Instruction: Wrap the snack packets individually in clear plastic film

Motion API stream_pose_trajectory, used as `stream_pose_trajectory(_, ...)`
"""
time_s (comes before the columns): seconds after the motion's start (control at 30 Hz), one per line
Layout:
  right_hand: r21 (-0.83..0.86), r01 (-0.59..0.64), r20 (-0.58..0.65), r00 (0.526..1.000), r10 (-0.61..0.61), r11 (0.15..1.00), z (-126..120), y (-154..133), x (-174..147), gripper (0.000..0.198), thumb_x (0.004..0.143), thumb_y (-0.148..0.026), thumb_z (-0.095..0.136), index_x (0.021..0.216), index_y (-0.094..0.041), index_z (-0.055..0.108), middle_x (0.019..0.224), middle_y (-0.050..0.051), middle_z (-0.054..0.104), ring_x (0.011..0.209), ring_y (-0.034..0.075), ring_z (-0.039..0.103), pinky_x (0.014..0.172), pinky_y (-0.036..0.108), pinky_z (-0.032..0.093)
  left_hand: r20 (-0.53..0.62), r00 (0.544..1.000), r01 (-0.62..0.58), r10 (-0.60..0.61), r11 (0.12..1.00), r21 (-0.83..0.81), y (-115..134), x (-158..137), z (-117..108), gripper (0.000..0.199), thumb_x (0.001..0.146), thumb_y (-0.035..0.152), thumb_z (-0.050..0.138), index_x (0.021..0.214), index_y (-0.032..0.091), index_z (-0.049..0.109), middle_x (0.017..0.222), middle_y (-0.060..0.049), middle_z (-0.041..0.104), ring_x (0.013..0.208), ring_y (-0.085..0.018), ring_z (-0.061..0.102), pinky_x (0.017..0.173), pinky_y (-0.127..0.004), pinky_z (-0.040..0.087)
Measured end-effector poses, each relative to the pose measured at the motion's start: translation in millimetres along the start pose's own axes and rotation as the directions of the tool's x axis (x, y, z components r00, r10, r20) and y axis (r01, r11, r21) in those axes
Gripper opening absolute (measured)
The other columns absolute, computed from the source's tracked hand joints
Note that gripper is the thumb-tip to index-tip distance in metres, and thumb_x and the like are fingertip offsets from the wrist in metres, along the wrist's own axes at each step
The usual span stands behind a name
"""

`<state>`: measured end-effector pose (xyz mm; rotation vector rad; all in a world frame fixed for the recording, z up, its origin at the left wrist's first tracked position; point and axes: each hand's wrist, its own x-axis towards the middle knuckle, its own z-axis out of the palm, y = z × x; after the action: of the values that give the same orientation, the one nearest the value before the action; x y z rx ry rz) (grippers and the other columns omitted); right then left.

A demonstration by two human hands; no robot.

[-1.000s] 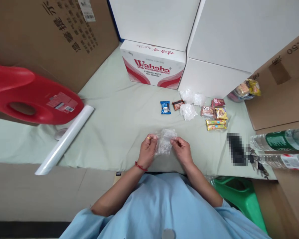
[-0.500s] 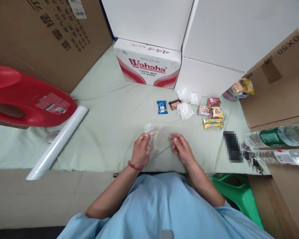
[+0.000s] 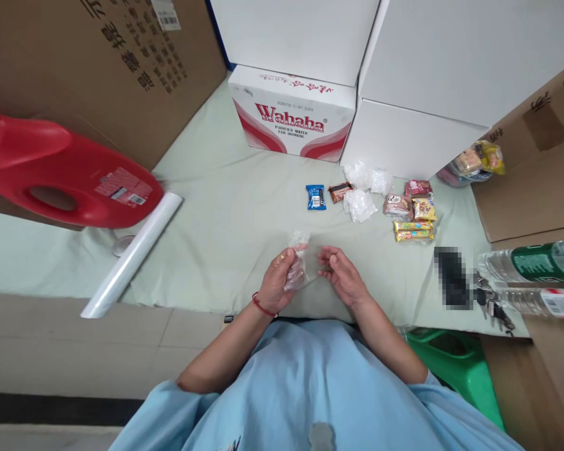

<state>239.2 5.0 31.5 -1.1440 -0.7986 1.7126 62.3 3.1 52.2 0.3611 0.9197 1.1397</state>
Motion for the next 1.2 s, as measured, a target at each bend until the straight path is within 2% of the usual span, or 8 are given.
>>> stream_pose_trajectory(0.1, 0.04, 0.002, 0.164, 0.986, -0.009, 0.999, 14, 3, -4, 0.078, 0.068, -0.07, 0.085, 0.13, -0.029, 0.061, 0.131, 0.009, 0.066, 0.116, 0.025, 0.065, 0.09, 0.036, 0.058, 0.059, 0.996, 0.062, -0.063, 0.998, 0.015, -12, -3, 10, 0.055, 0.066, 0.063, 0.09, 0.097, 0.019, 0.075, 0.062, 0.005, 0.053, 0.052, -0.007, 0.046, 0.049, -0.021, 0.041)
stream_pose_trajectory(0.23, 0.092, -0.07, 0.195, 0.979, 0.051, 0.993, 23, 9, -3, 0.07, 0.065, -0.053, 0.093, 0.123, -0.028, 0.065, 0.116, 0.005, 0.073, 0.106, 0.023, 0.071, 0.092, 0.036, 0.058, 0.081, 0.994, 0.076, -0.078, 0.997, 0.028, -13, -5, 13, 0.057, 0.065, 0.064, 0.09, 0.098, 0.021, 0.075, 0.075, -0.002, 0.067, 0.066, -0.014, 0.062, 0.058, -0.027, 0.051)
stream_pose_trajectory(0.4, 0.193, -0.123, 0.052, 0.992, 0.115, 0.973, -4, 9, 4, 0.057, 0.063, -0.04, 0.094, 0.114, -0.028, 0.072, 0.104, 0.002, 0.076, 0.09, 0.02, 0.07, 0.079, 0.033, 0.059, 0.067, 0.995, 0.072, -0.07, 0.997, -0.016, 3, -3, -6, 0.055, 0.07, 0.06, 0.088, 0.106, 0.02, 0.073, 0.052, 0.01, 0.037, 0.041, -0.004, 0.031, 0.039, -0.018, 0.029)
stream_pose_trajectory(0.53, 0.206, -0.073, -0.033, 0.996, 0.081, 0.976, -28, 2, 2, 0.043, 0.061, -0.043, 0.093, 0.094, -0.026, 0.071, 0.088, 0.003, 0.074, 0.078, 0.022, 0.069, 0.071, 0.038, 0.06, 0.016, 0.998, 0.058, -0.057, 0.995, -0.086, 11, -1, -16, 0.054, 0.068, 0.055, 0.091, 0.106, 0.021, 0.073, 0.052, 0.011, 0.037, 0.039, -0.003, 0.03, 0.037, -0.017, 0.028)
stream_pose_trajectory(0.73, 0.344, -0.2, 0.202, 0.97, 0.135, 0.917, -38, -11, -8, 0.074, 0.074, -0.074, 0.077, 0.129, -0.027, 0.066, 0.122, 0.01, 0.074, 0.081, 0.022, 0.069, 0.061, 0.033, 0.058, 0.065, 0.996, 0.069, -0.063, 0.992, -0.102, 11, 2, -13, 0.05, 0.072, 0.053, 0.089, 0.105, 0.019, 0.073, 0.053, 0.01, 0.041, 0.04, -0.003, 0.032, 0.037, -0.017, 0.03)
stream_pose_trajectory(0.9, 0.267, -0.037, -0.029, 0.999, 0.046, 0.963, -55, -14, -1, 0.048, 0.064, -0.031, 0.096, 0.105, -0.026, 0.072, 0.09, -0.002, 0.073, 0.071, 0.011, 0.064, 0.061, 0.021, 0.054, -0.019, 0.999, -0.036, 0.035, 0.999, -0.038, 14, 8, -18, 0.053, 0.07, 0.055, 0.09, 0.106, 0.02, 0.076, 0.058, 0.009, 0.044, 0.044, -0.003, 0.035, 0.04, -0.017, 0.03)
stream_pose_trajectory(1.07, 0.228, 0.03, -0.119, 0.993, -0.003, 0.973, -84, -30, -6, 0.043, 0.061, -0.024, 0.095, 0.098, -0.023, 0.073, 0.072, -0.006, 0.054, 0.052, 0.004, 0.035, 0.041, 0.013, 0.031, -0.129, 0.977, -0.16, 0.17, 0.984, 0.085, 13, 16, -32, 0.051, 0.073, 0.059, 0.087, 0.105, 0.019, 0.077, 0.059, 0.008, 0.045, 0.048, -0.004, 0.036, 0.042, -0.018, 0.03)
stream_pose_trajectory(1.2, 0.154, 0.129, -0.218, 0.971, -0.094, 0.98, -98, -39, -11, 0.035, 0.064, -0.027, 0.092, 0.092, -0.023, 0.071, 0.067, -0.007, 0.042, 0.053, 0.006, 0.03, 0.042, 0.015, 0.027, -0.204, 0.95, -0.21, 0.237, 0.967, 0.146, 13, 25, -40, 0.056, 0.073, 0.062, 0.085, 0.107, 0.019, 0.076, 0.059, 0.008, 0.043, 0.048, -0.005, 0.032, 0.041, -0.019, 0.025)
